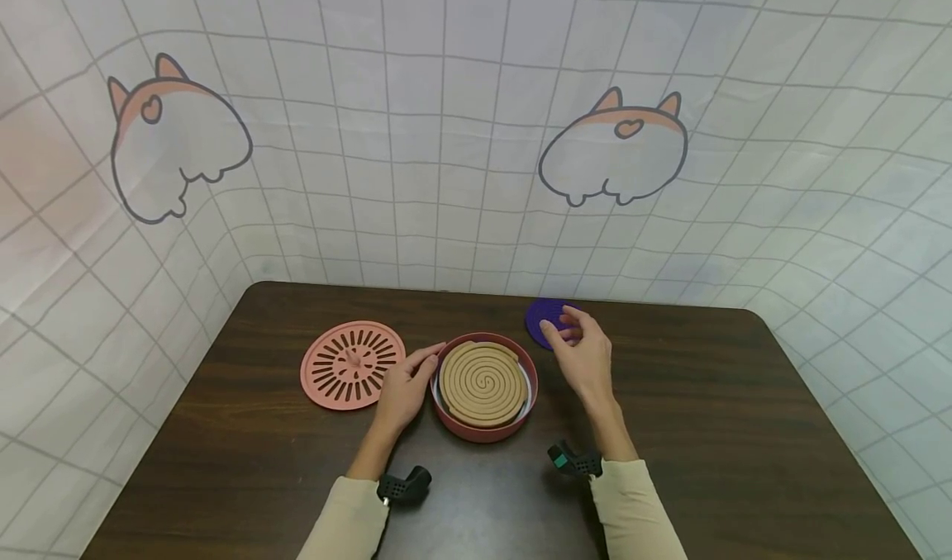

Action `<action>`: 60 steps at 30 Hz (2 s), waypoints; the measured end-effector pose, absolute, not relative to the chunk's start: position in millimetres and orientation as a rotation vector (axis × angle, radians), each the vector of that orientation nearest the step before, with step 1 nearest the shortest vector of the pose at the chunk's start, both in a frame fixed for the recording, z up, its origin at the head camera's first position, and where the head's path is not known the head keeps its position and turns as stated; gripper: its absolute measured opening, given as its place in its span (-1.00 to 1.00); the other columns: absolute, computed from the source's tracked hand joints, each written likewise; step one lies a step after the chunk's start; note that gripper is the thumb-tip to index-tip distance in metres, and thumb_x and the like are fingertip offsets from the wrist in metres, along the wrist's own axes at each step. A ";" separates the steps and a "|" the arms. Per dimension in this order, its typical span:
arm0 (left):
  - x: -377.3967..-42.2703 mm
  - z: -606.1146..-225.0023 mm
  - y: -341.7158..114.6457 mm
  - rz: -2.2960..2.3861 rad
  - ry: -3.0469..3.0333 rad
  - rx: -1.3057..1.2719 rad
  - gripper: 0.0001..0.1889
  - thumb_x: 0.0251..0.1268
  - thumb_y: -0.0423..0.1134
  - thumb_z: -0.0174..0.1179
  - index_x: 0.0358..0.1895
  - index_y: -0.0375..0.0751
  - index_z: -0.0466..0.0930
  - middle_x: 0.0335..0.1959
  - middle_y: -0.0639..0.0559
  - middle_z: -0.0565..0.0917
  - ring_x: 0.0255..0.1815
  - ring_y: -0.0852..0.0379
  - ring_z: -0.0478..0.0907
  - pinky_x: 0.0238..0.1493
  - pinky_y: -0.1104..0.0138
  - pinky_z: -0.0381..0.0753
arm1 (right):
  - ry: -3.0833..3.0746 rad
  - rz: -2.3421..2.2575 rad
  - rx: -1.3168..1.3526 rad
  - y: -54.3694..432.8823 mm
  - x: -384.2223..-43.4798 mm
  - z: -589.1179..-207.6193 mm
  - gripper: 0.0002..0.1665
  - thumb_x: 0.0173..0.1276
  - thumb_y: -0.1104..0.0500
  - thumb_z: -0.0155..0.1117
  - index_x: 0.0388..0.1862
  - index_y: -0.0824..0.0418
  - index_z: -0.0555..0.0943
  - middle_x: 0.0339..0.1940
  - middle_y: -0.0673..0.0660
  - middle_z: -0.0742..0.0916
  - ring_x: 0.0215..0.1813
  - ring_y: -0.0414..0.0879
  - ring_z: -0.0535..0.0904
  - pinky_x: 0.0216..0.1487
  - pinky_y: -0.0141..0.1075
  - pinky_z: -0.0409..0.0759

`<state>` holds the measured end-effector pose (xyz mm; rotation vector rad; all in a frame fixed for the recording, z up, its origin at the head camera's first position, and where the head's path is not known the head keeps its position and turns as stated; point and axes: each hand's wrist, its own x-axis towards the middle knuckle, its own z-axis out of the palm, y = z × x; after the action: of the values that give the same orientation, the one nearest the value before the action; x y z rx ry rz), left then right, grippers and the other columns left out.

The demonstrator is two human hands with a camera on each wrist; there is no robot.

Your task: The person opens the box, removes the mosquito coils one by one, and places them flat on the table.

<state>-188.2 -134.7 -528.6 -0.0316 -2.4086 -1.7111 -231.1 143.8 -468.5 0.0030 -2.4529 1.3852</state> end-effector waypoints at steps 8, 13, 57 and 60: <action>-187.8 -528.1 -135.1 -1.717 -2.417 -0.023 -0.70 0.51 -0.06 0.08 0.17 0.15 0.69 0.19 0.01 0.70 0.29 0.01 0.59 0.32 -0.01 0.49 | -2.480 1.394 0.107 135.6 -224.7 -463.0 -0.35 0.28 -0.10 0.42 0.25 0.22 0.59 0.10 0.26 0.72 -0.10 0.00 0.67 -0.16 -0.44 0.58; -187.7 -527.9 -135.4 -1.707 -2.413 -0.040 -0.69 0.52 -0.07 0.08 0.19 0.13 0.68 0.19 -0.01 0.70 0.29 0.00 0.59 0.32 -0.02 0.49 | -2.505 1.394 0.144 130.7 -220.3 -458.8 -0.33 0.26 -0.14 0.43 0.24 0.20 0.59 0.08 0.24 0.73 -0.10 0.01 0.68 -0.12 -0.32 0.63; -187.4 -527.1 -134.2 -1.712 -2.425 -0.030 -0.69 0.52 -0.07 0.06 0.19 0.14 0.68 0.20 -0.01 0.70 0.30 -0.01 0.58 0.32 -0.03 0.48 | -2.757 1.272 0.459 108.0 -205.5 -454.5 -0.52 0.25 -0.01 0.47 0.09 0.18 0.69 -0.20 0.08 0.79 -0.21 -0.13 0.67 -0.15 -0.28 0.62; -186.6 -525.9 -133.8 -1.712 -2.427 -0.026 -0.69 0.52 -0.07 0.06 0.19 0.13 0.68 0.20 -0.02 0.69 0.30 -0.01 0.58 0.33 -0.03 0.47 | -2.768 1.273 0.461 108.1 -205.5 -454.0 -0.54 0.24 0.00 0.47 0.07 0.17 0.70 -0.20 0.07 0.79 -0.21 -0.13 0.66 -0.15 -0.29 0.61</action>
<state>-186.6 -133.8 -525.9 -0.0260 -2.4267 -1.7117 -205.5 108.1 -454.0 0.4608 -2.7677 1.2730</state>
